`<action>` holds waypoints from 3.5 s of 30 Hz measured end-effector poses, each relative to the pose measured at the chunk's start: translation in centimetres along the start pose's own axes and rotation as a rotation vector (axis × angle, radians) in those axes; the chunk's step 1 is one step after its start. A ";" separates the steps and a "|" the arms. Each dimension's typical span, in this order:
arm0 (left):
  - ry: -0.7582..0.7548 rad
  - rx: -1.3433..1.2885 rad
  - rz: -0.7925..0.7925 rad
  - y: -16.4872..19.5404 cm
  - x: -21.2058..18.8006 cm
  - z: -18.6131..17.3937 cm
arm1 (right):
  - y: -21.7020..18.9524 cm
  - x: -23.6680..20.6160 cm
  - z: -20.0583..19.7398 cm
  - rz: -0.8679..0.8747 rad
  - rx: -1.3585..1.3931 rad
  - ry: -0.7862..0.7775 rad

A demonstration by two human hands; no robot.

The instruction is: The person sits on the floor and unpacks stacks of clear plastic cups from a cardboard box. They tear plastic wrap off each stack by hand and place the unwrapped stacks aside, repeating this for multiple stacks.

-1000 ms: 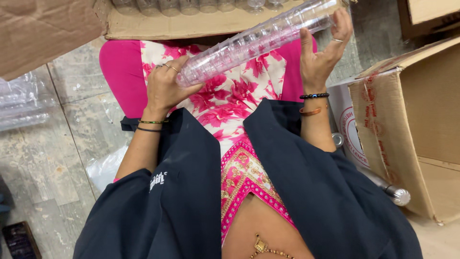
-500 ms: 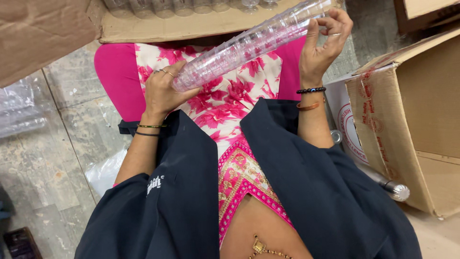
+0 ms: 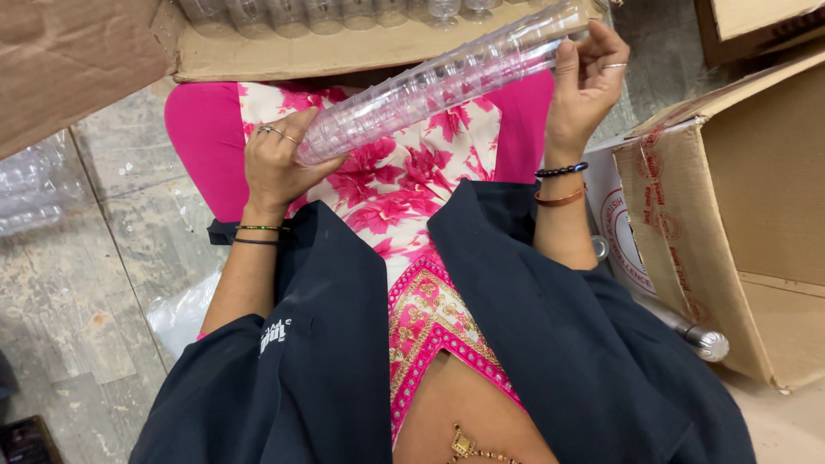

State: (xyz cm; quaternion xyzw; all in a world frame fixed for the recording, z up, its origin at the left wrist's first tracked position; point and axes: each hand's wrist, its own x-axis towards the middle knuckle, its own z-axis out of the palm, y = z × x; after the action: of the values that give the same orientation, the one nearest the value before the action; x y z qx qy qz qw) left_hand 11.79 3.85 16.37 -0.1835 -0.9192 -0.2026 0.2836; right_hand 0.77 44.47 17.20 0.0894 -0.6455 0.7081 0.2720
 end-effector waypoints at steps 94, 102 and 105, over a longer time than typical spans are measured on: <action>-0.085 -1.203 -0.766 -1.1 1.8 6.7 | 11.8 16.3 2.1 0.333 -0.896 0.001; -0.117 -1.132 -0.665 -0.2 6.4 7.9 | 12.6 18.8 3.0 0.615 -0.962 0.045; -0.145 -1.052 -0.671 -1.0 6.9 7.6 | 13.4 18.0 2.1 0.311 -0.456 0.002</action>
State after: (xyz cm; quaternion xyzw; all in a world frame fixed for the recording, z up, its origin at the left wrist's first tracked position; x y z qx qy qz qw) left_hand 2.65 8.15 14.48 -0.0131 -0.7210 -0.6927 0.0134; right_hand -21.49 47.09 14.53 -0.0750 -0.7938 0.5780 0.1737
